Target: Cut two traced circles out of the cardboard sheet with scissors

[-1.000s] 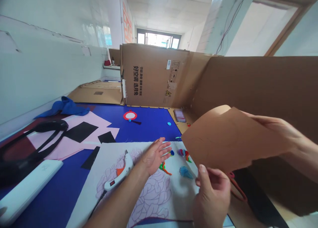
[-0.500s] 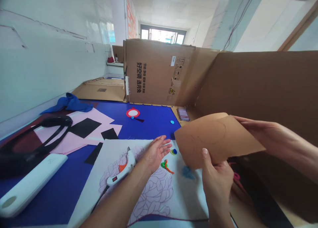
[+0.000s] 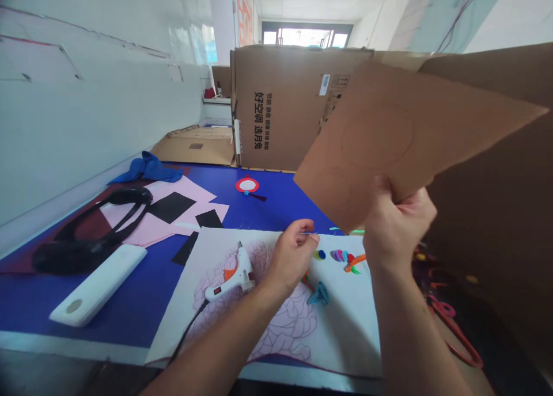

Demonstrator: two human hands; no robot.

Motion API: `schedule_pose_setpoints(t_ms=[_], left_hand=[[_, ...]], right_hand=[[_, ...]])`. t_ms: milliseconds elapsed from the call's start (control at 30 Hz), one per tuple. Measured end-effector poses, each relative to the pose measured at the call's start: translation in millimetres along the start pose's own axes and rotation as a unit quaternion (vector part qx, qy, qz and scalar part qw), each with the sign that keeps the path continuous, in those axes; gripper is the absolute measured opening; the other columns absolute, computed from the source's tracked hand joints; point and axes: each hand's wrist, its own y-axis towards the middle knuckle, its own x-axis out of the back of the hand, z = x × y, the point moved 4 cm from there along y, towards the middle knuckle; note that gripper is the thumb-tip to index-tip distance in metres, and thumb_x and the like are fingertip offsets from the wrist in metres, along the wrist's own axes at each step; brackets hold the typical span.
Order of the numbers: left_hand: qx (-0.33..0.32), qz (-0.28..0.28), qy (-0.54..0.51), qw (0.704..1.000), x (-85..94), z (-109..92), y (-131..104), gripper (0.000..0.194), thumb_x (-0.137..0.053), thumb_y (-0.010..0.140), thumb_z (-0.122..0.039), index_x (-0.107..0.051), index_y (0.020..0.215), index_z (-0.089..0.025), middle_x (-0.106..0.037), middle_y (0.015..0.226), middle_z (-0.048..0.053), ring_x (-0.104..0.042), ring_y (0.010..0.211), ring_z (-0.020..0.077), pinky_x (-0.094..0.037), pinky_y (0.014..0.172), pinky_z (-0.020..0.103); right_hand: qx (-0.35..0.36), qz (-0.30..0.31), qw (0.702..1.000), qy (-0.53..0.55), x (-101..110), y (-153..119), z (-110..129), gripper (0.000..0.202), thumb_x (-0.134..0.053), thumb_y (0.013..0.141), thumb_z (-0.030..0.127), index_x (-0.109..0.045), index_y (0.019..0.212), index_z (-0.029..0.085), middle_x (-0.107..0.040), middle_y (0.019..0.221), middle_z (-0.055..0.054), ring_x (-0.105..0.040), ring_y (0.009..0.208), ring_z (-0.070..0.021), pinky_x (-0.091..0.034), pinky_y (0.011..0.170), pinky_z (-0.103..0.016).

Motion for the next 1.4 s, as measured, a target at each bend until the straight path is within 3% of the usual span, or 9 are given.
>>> schedule_pose_setpoints(t_ms=[133, 200, 267, 367, 467, 667, 1000, 1233, 1400], left_hand=[[-0.036, 0.007, 0.026, 0.999, 22.7, -29, -33, 0.025, -0.076, 0.081, -0.014, -0.078, 0.105, -0.022, -0.074, 0.115, 0.015, -0.065, 0.114, 0.0370, -0.042, 0.112, 0.053], [-0.103, 0.010, 0.031, 0.994, 56.6, -46, -59, 0.022, -0.077, 0.081, -0.016, -0.080, 0.101, -0.025, -0.073, 0.113, 0.012, -0.062, 0.115, 0.0367, -0.039, 0.115, 0.052], [-0.120, -0.044, 0.108, 0.986, 105.2, -51, -85, 0.020, -0.081, 0.079, -0.018, -0.081, 0.097, -0.027, -0.073, 0.108, 0.010, -0.062, 0.111, 0.0355, -0.040, 0.114, 0.050], [-0.119, -0.143, 0.328, 0.926, 176.3, -41, -117, 0.018, -0.083, 0.077, -0.023, -0.079, 0.093, -0.030, -0.074, 0.102, 0.007, -0.064, 0.103, 0.0350, -0.046, 0.104, 0.050], [-0.115, -0.166, 0.463, 0.863, 212.2, -20, -132, 0.024, -0.083, 0.077, -0.029, -0.077, 0.100, -0.031, -0.076, 0.113, 0.007, -0.067, 0.110, 0.0370, -0.050, 0.096, 0.048], [-0.128, -0.084, 0.571, 0.806, 195.1, -5, -123, 0.019, -0.081, 0.082, -0.026, -0.073, 0.098, -0.030, -0.076, 0.104, 0.006, -0.068, 0.100, 0.0326, -0.049, 0.084, 0.042], [-0.150, -0.050, 0.663, 0.731, 188.2, 6, -109, 0.009, -0.075, 0.092, -0.027, -0.069, 0.099, -0.026, -0.072, 0.100, 0.007, -0.066, 0.092, 0.0296, -0.047, 0.080, 0.042], [-0.208, -0.044, 0.679, 0.703, 186.0, 7, -113, 0.010, -0.067, 0.095, -0.017, -0.064, 0.103, -0.023, -0.070, 0.103, 0.006, -0.065, 0.094, 0.0275, -0.051, 0.080, 0.041], [-0.251, -0.057, 0.659, 0.707, 186.3, 4, -116, 0.011, -0.065, 0.097, -0.016, -0.061, 0.105, -0.023, -0.070, 0.102, 0.005, -0.066, 0.093, 0.0253, -0.053, 0.079, 0.038]], right_hand=[[-0.067, 0.029, 0.986, 0.151, -18, 4, -53, 0.017, -0.075, 0.080, 0.016, -0.075, 0.097, 0.015, -0.077, 0.096, -0.006, -0.074, 0.096, -0.0200, -0.054, 0.101, -0.039], [-0.118, 0.023, 0.975, 0.187, -19, -2, -76, 0.018, -0.076, 0.078, 0.013, -0.075, 0.095, 0.016, -0.078, 0.094, -0.005, -0.075, 0.096, -0.0209, -0.055, 0.100, -0.039], [-0.163, 0.012, 0.965, 0.206, -17, -9, -92, 0.018, -0.076, 0.076, 0.011, -0.074, 0.093, 0.017, -0.079, 0.094, -0.005, -0.076, 0.095, -0.0211, -0.055, 0.100, -0.038], [-0.193, 0.009, 0.959, 0.209, -14, -16, -101, 0.021, -0.076, 0.074, 0.010, -0.074, 0.092, 0.019, -0.080, 0.095, -0.003, -0.076, 0.095, -0.0206, -0.055, 0.103, -0.039], [-0.203, 0.013, 0.957, 0.208, -14, -18, -100, 0.023, -0.077, 0.071, 0.011, -0.074, 0.093, 0.019, -0.081, 0.095, -0.003, -0.076, 0.095, -0.0211, -0.054, 0.104, -0.040], [-0.250, 0.027, 0.943, 0.218, -16, -25, -99, 0.025, -0.076, 0.068, 0.012, -0.073, 0.092, 0.020, -0.081, 0.100, -0.003, -0.075, 0.101, -0.0236, -0.053, 0.107, -0.043], [-0.271, 0.038, 0.935, 0.223, -14, -28, -113, 0.029, -0.080, 0.069, 0.013, -0.076, 0.097, 0.016, -0.080, 0.101, -0.005, -0.074, 0.101, -0.0231, -0.056, 0.100, -0.040], [-0.269, 0.053, 0.935, 0.227, -15, -28, -109, 0.027, -0.080, 0.068, 0.016, -0.076, 0.094, 0.022, -0.081, 0.095, 0.003, -0.076, 0.100, -0.0186, -0.060, 0.097, -0.033], [-0.275, 0.047, 0.936, 0.215, -15, -28, -106, 0.019, -0.077, 0.067, 0.012, -0.073, 0.083, 0.022, -0.080, 0.092, 0.002, -0.076, 0.097, -0.0180, -0.060, 0.100, -0.036]])
